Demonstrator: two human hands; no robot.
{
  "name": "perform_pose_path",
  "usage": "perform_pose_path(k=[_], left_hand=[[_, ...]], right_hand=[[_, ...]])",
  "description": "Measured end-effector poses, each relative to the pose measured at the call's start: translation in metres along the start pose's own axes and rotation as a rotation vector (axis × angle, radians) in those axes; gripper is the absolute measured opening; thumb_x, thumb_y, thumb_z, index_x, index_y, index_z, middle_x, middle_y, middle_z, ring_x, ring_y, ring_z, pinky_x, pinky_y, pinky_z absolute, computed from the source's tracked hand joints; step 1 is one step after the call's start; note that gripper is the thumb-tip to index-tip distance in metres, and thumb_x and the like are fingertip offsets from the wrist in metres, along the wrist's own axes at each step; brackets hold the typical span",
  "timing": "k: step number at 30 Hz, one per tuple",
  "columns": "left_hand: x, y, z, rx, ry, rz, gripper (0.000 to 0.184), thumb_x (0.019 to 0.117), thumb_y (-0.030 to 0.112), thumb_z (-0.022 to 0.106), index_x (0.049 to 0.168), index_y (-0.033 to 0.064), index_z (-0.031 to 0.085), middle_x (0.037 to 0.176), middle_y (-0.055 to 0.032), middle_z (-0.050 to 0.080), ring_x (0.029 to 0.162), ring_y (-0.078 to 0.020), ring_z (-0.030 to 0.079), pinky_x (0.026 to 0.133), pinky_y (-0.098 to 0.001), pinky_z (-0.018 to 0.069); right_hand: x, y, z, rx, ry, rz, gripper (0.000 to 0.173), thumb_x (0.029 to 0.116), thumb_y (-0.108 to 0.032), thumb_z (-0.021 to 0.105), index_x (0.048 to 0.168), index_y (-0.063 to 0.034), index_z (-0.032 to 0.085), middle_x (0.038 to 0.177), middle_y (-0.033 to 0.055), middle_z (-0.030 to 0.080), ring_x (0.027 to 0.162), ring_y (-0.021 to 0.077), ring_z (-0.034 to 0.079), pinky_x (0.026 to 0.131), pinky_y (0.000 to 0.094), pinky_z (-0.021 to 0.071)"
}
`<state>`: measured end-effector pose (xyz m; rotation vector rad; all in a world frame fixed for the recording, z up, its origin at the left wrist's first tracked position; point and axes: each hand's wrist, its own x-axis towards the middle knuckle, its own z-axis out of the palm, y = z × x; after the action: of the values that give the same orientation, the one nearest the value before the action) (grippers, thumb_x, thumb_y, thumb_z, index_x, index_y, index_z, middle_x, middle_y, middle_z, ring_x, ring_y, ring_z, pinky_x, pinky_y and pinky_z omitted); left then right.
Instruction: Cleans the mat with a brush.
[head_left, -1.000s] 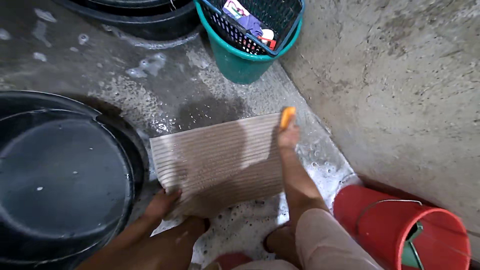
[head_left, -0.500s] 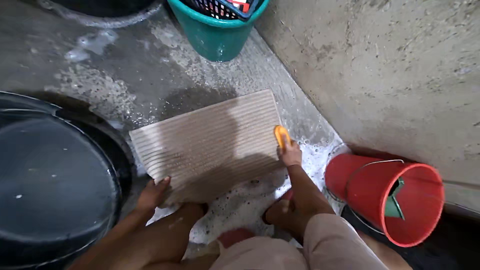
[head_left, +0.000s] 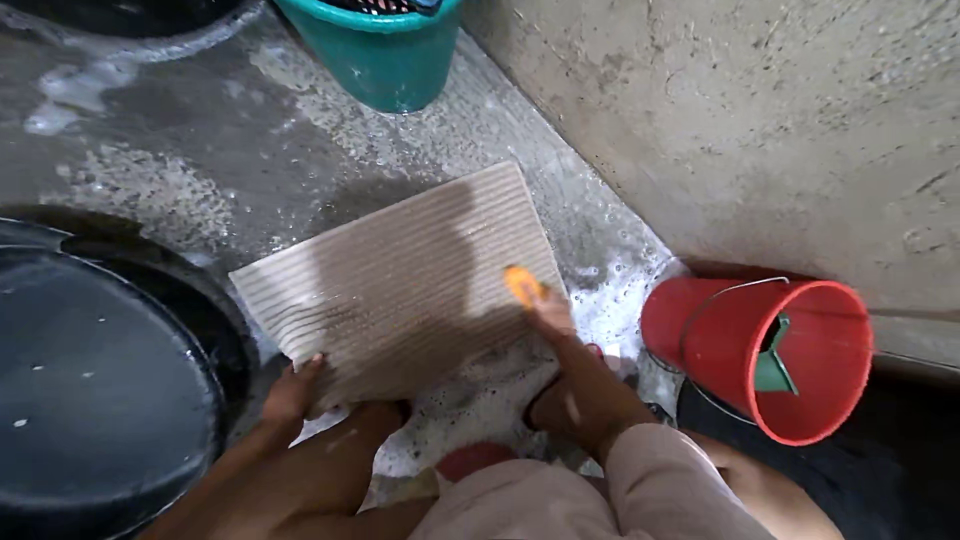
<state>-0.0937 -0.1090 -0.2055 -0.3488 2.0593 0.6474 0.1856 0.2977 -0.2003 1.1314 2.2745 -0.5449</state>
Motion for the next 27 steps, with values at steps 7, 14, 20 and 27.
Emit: perform_pose_path(k=[7,14,20,27], left_hand=[[-0.002,0.009,0.006,0.038,0.022,-0.043,0.066,0.1008,0.059,0.054,0.144,0.0082,0.053,0.130,-0.0228,0.063,0.117,-0.0376,0.062,0.096,-0.0625,0.0488],[-0.005,0.017,0.002,0.221,0.026,-0.018,0.069,0.1029,0.060,0.048,0.140,0.0022,0.055,0.130,-0.0268,0.062,0.122,-0.0421,0.060,0.101,-0.0650,0.0458],[0.000,0.007,0.001,0.170,-0.017,-0.005,0.069,0.1021,0.061,0.049,0.139,0.0033,0.055,0.127,-0.0249,0.064,0.116,-0.0390,0.063,0.098,-0.0634,0.0491],[0.001,0.013,0.003,0.260,0.002,-0.026,0.069,0.1023,0.059,0.051,0.140,0.0019,0.055,0.132,-0.0274,0.061,0.124,-0.0426,0.059,0.103,-0.0647,0.0447]], right_hand=[[-0.022,-0.003,0.019,0.204,0.148,0.124,0.073,0.0961,-0.047,0.063,0.160,-0.0228,0.038,0.142,0.0277,0.056,0.124,0.0402,0.061,0.103,0.0534,0.0528],[-0.074,-0.091,0.074,0.068,-0.347,-0.592,0.052,0.1060,-0.029,0.054,0.153,-0.0490,0.042,0.150,0.0229,0.050,0.134,0.0488,0.050,0.110,0.0696,0.0380],[-0.030,0.099,0.019,-0.004,0.037,0.224,0.061,0.0991,-0.042,0.060,0.156,-0.0439,0.040,0.148,0.0255,0.052,0.132,0.0463,0.054,0.103,0.0643,0.0465],[-0.063,-0.111,0.049,0.418,-0.105,-0.308,0.040,0.1014,-0.037,0.063,0.136,-0.0181,0.065,0.128,0.0183,0.068,0.118,0.0326,0.066,0.104,0.0510,0.0533]])
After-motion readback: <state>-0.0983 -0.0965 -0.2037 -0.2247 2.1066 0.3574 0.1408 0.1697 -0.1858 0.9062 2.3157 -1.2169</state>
